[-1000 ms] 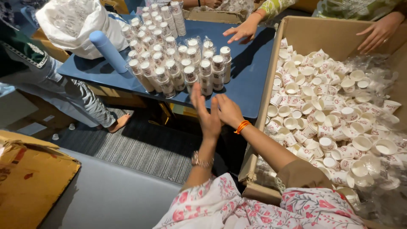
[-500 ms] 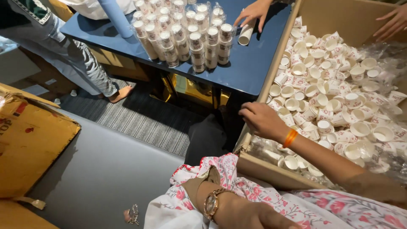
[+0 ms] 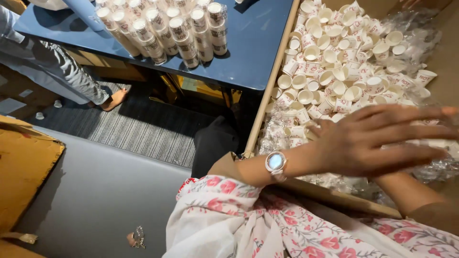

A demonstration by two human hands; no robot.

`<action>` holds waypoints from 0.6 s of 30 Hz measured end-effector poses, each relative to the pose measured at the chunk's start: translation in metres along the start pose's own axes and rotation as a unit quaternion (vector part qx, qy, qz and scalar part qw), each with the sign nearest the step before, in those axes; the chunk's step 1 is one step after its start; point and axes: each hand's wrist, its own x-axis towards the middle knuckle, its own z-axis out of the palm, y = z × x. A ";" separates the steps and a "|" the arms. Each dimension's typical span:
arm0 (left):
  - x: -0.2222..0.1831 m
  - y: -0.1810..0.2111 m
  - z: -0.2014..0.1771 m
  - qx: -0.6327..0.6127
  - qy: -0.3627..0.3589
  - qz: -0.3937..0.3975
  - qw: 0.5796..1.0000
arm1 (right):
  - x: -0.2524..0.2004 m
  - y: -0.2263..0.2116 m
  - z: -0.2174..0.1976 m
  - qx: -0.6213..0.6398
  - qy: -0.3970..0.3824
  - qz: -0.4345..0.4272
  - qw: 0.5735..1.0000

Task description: Packing stacks of paper cups into plastic sleeves and cardboard boxes for shipping.

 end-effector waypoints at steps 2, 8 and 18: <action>-0.014 -0.038 0.023 0.012 -0.153 -0.095 0.984 | 0.001 0.005 0.009 -0.016 -0.008 -0.033 0.999; -0.138 -0.109 0.047 0.163 -0.366 -0.196 0.895 | -0.003 0.020 0.033 -0.062 -0.029 -0.116 0.991; -0.160 -0.109 0.030 0.187 -0.679 -0.360 0.612 | 0.009 -0.003 0.026 -0.128 -0.385 0.136 0.904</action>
